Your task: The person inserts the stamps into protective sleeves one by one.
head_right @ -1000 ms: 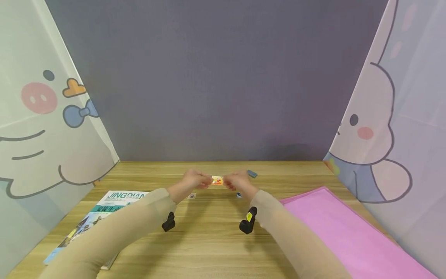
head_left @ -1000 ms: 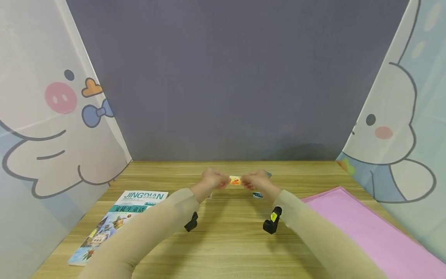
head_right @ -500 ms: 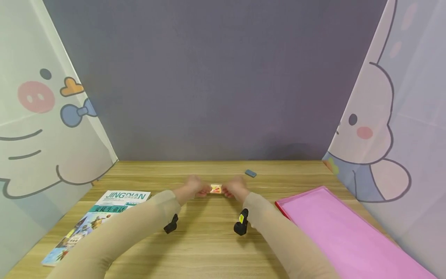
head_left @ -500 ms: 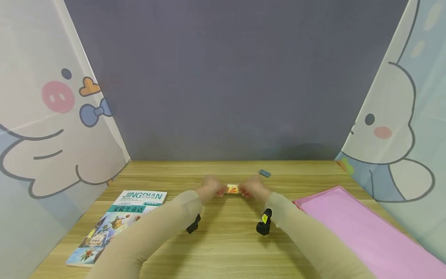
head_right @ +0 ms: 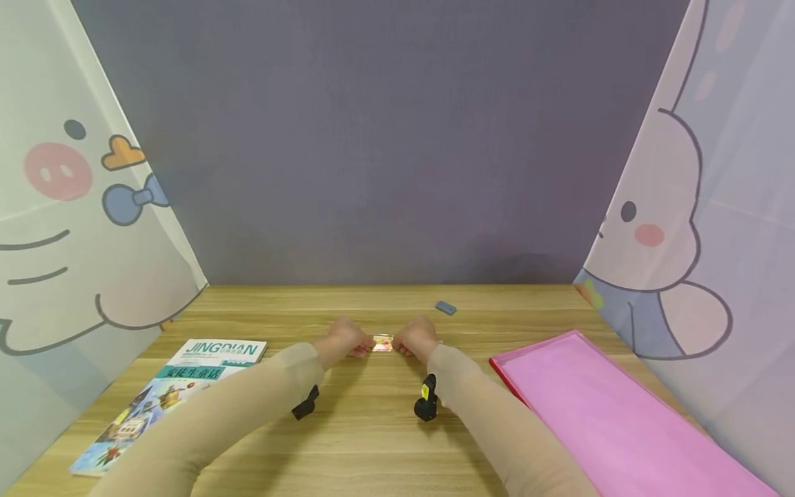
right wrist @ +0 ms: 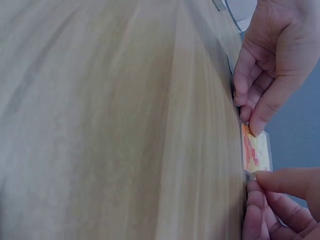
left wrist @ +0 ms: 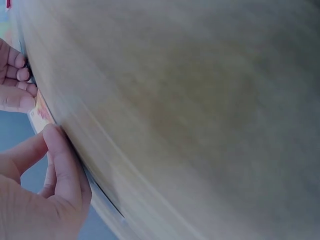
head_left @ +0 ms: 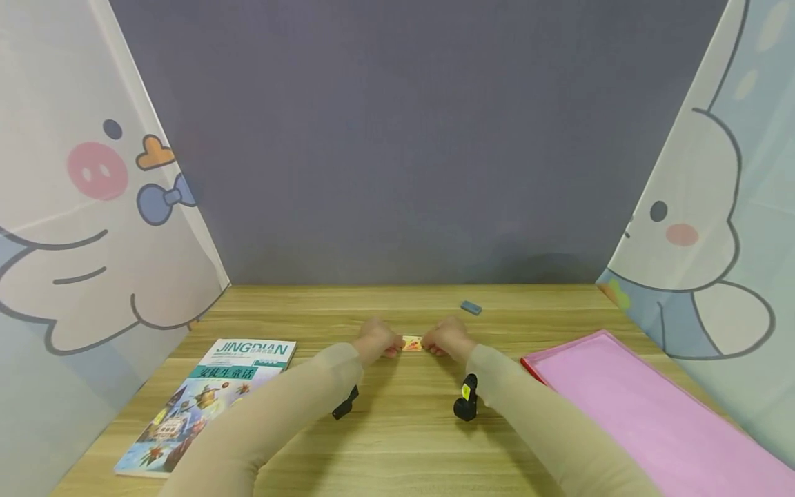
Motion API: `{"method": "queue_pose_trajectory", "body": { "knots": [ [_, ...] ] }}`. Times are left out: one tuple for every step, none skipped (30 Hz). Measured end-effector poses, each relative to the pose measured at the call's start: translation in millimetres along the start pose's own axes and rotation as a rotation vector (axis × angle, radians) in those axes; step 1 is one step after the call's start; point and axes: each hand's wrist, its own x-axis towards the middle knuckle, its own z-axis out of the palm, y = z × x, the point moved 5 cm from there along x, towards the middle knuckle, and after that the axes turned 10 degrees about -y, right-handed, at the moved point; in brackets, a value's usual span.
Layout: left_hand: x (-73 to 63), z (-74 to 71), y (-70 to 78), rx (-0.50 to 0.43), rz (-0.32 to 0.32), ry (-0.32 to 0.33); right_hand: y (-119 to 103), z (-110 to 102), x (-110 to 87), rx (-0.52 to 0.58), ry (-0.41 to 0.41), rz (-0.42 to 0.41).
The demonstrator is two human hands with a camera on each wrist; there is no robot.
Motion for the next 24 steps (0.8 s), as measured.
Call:
{"method": "queue_pose_trajectory", "body": {
  "knots": [
    [-0.4,0.0,0.0,0.009,-0.002,-0.002,-0.5,0.3,-0.4,-0.004,-0.004,-0.009],
    [-0.9,-0.1,0.5,0.023,0.003,-0.004,-0.8,0.2,-0.8,-0.010,-0.003,-0.016],
    [-1.4,0.0,1.1,0.031,0.012,-0.006,-1.2,0.0,-1.0,-0.015,-0.001,-0.020],
    [-1.9,0.1,1.6,0.039,0.017,-0.008,-1.6,0.0,-1.1,-0.024,0.002,-0.024],
    [-2.3,0.3,2.1,0.053,0.021,-0.006,-1.9,0.1,-0.9,-0.033,0.007,-0.028],
    [-2.8,0.5,2.4,0.061,0.024,-0.004,-1.9,0.0,-0.7,-0.038,0.010,-0.027],
    [-3.2,0.7,2.6,0.080,0.023,0.001,-1.9,0.2,-0.5,-0.041,0.011,-0.026],
    [-3.5,1.1,2.5,0.094,0.021,0.007,-1.9,0.4,-0.4,-0.048,0.015,-0.028],
    [-3.8,1.5,2.4,0.111,0.019,0.014,-1.7,0.6,-0.3,-0.051,0.017,-0.027],
    [-4.1,1.8,2.1,0.129,0.011,0.022,-1.6,1.0,-0.4,-0.057,0.018,-0.029],
    [-4.3,2.2,2.0,0.144,0.010,0.030,-1.5,1.4,-0.7,-0.060,0.018,-0.029],
    [-4.4,2.7,1.6,0.152,0.006,0.034,-1.4,1.7,-1.0,-0.065,0.017,-0.031],
    [-4.4,3.0,1.5,0.162,0.003,0.041,-1.6,2.1,-1.7,-0.069,0.017,-0.033],
    [-4.4,3.4,1.2,0.165,0.001,0.047,-1.8,2.4,-2.2,-0.075,0.017,-0.035],
    [-4.5,3.7,1.3,0.168,0.002,0.050,-1.8,2.6,-2.4,-0.074,0.015,-0.033],
    [-4.5,3.9,1.4,0.166,0.001,0.052,-2.0,2.8,-2.9,-0.077,0.013,-0.034],
    [-4.5,4.2,1.5,0.166,0.003,0.054,-2.2,2.9,-3.4,-0.077,0.011,-0.035],
    [-4.4,4.3,1.6,0.165,0.002,0.054,-2.3,2.9,-3.7,-0.074,0.008,-0.035],
    [-4.5,4.4,1.8,0.168,0.003,0.058,-2.3,2.9,-3.9,-0.069,0.006,-0.032],
    [-4.6,4.6,2.1,0.169,0.004,0.059,-2.3,2.9,-4.2,-0.066,0.003,-0.032],
    [-4.9,4.8,2.3,0.173,0.009,0.061,-2.2,2.8,-4.1,-0.065,0.001,-0.034],
    [-5.3,4.9,2.4,0.172,0.007,0.063,-2.3,2.8,-4.2,-0.066,-0.001,-0.034],
    [-5.7,5.0,2.6,0.175,0.007,0.064,-2.2,2.9,-4.2,-0.065,-0.004,-0.034],
    [-6.1,5.0,2.7,0.176,0.007,0.065,-2.2,3.1,-4.1,-0.063,-0.006,-0.034]
  ]
}}
